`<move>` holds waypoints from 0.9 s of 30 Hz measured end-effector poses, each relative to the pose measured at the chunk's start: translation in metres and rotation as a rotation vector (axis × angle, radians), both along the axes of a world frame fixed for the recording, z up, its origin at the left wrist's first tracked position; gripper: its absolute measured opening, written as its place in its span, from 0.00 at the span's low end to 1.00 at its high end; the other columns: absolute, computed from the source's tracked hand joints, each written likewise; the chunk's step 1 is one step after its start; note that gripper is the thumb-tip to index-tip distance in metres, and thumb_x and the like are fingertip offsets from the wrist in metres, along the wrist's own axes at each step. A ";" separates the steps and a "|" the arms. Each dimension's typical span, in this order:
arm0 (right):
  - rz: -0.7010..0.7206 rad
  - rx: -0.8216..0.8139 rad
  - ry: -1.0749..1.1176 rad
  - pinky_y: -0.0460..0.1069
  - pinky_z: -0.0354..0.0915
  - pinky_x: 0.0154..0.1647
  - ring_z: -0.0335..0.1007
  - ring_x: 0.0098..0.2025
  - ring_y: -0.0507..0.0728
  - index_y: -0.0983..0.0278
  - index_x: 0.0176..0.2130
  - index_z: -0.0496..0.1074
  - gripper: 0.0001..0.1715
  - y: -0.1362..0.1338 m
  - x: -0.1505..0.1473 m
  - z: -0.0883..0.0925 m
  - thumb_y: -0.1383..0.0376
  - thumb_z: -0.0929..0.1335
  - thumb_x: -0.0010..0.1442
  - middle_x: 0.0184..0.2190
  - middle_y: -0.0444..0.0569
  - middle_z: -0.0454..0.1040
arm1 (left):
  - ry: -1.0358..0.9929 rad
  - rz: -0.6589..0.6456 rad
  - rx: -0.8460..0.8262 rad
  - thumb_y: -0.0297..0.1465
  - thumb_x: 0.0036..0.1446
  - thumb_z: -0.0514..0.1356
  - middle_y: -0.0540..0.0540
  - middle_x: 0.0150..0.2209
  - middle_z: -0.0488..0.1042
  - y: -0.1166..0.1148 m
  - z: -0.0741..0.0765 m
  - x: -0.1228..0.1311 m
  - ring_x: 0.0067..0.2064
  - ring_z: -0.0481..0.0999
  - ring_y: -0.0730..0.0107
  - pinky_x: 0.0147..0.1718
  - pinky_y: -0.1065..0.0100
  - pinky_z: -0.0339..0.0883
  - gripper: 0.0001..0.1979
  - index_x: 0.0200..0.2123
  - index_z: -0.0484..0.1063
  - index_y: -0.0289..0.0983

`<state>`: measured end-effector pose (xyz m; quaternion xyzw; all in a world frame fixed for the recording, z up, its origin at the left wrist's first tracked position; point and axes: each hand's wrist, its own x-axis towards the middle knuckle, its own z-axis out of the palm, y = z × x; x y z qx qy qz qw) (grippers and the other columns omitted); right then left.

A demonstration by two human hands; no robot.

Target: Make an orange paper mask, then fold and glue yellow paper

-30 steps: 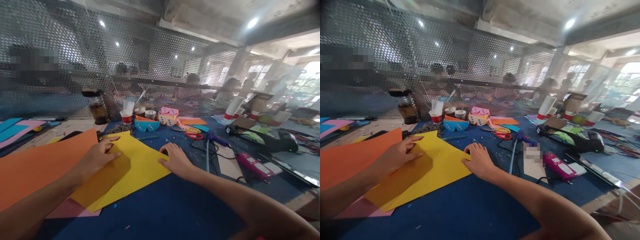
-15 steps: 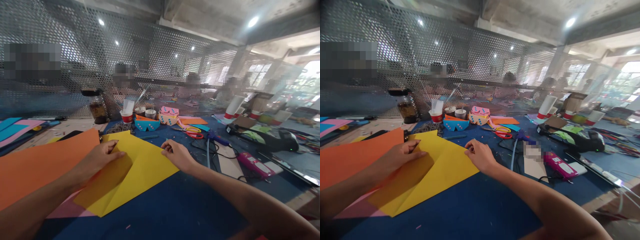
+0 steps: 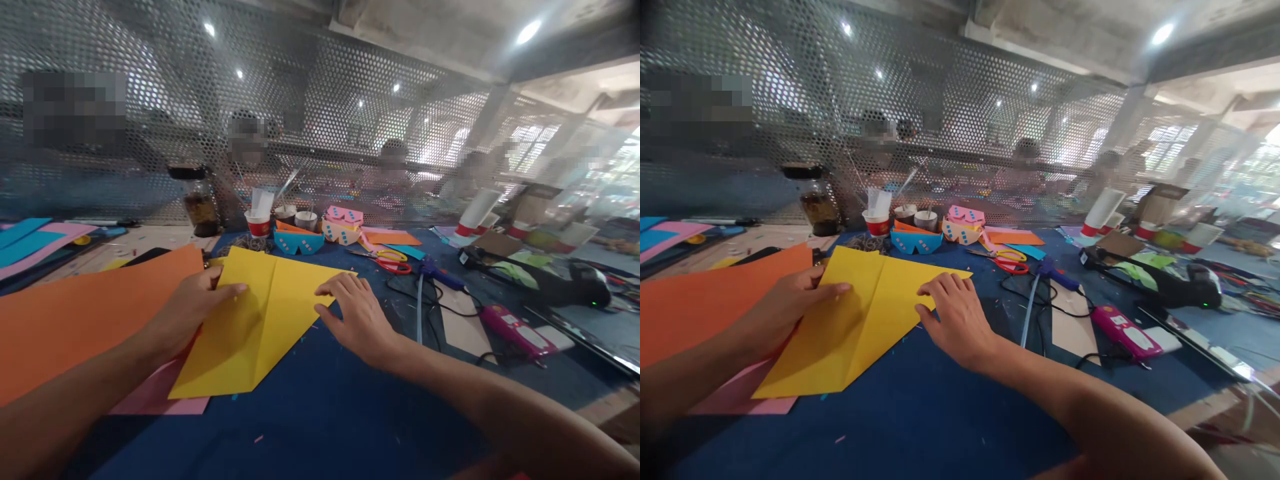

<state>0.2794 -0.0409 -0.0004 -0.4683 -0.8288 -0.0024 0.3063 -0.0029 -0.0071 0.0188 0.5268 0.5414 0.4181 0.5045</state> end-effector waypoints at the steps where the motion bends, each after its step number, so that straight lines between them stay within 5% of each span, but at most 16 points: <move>1: 0.020 -0.019 0.005 0.56 0.61 0.51 0.73 0.49 0.60 0.61 0.47 0.71 0.06 -0.002 -0.001 0.000 0.63 0.68 0.70 0.45 0.51 0.78 | -0.033 0.002 -0.014 0.43 0.51 0.73 0.45 0.39 0.85 0.001 -0.002 -0.001 0.35 0.85 0.53 0.32 0.60 0.80 0.30 0.54 0.72 0.39; 7: -0.078 -0.353 0.139 0.49 0.61 0.34 0.76 0.35 0.55 0.61 0.41 0.67 0.08 0.001 -0.004 -0.002 0.59 0.69 0.68 0.35 0.45 0.80 | -0.148 0.007 -0.041 0.42 0.56 0.70 0.43 0.47 0.84 0.004 -0.008 -0.006 0.41 0.86 0.53 0.36 0.61 0.80 0.29 0.58 0.70 0.40; 13: 0.007 -0.632 0.466 0.48 0.67 0.34 0.78 0.31 0.54 0.60 0.46 0.65 0.10 0.011 -0.005 -0.008 0.58 0.68 0.68 0.35 0.45 0.81 | -0.314 -0.017 -0.127 0.37 0.55 0.71 0.43 0.46 0.85 -0.004 0.003 0.005 0.41 0.86 0.55 0.37 0.62 0.82 0.27 0.56 0.71 0.39; 19: 0.067 -0.549 0.726 0.51 0.71 0.46 0.77 0.42 0.54 0.62 0.45 0.66 0.15 0.018 -0.005 -0.011 0.61 0.73 0.62 0.39 0.46 0.75 | -0.317 -0.009 -0.132 0.36 0.55 0.72 0.38 0.49 0.84 -0.006 0.001 0.010 0.45 0.86 0.51 0.41 0.60 0.82 0.26 0.55 0.71 0.37; 27: 0.096 -0.730 0.751 0.47 0.71 0.32 0.76 0.32 0.52 0.61 0.48 0.67 0.14 0.019 -0.005 -0.011 0.61 0.70 0.64 0.32 0.41 0.74 | -0.302 -0.069 -0.217 0.39 0.56 0.71 0.36 0.51 0.83 -0.014 -0.003 0.012 0.48 0.85 0.47 0.44 0.57 0.82 0.31 0.60 0.69 0.37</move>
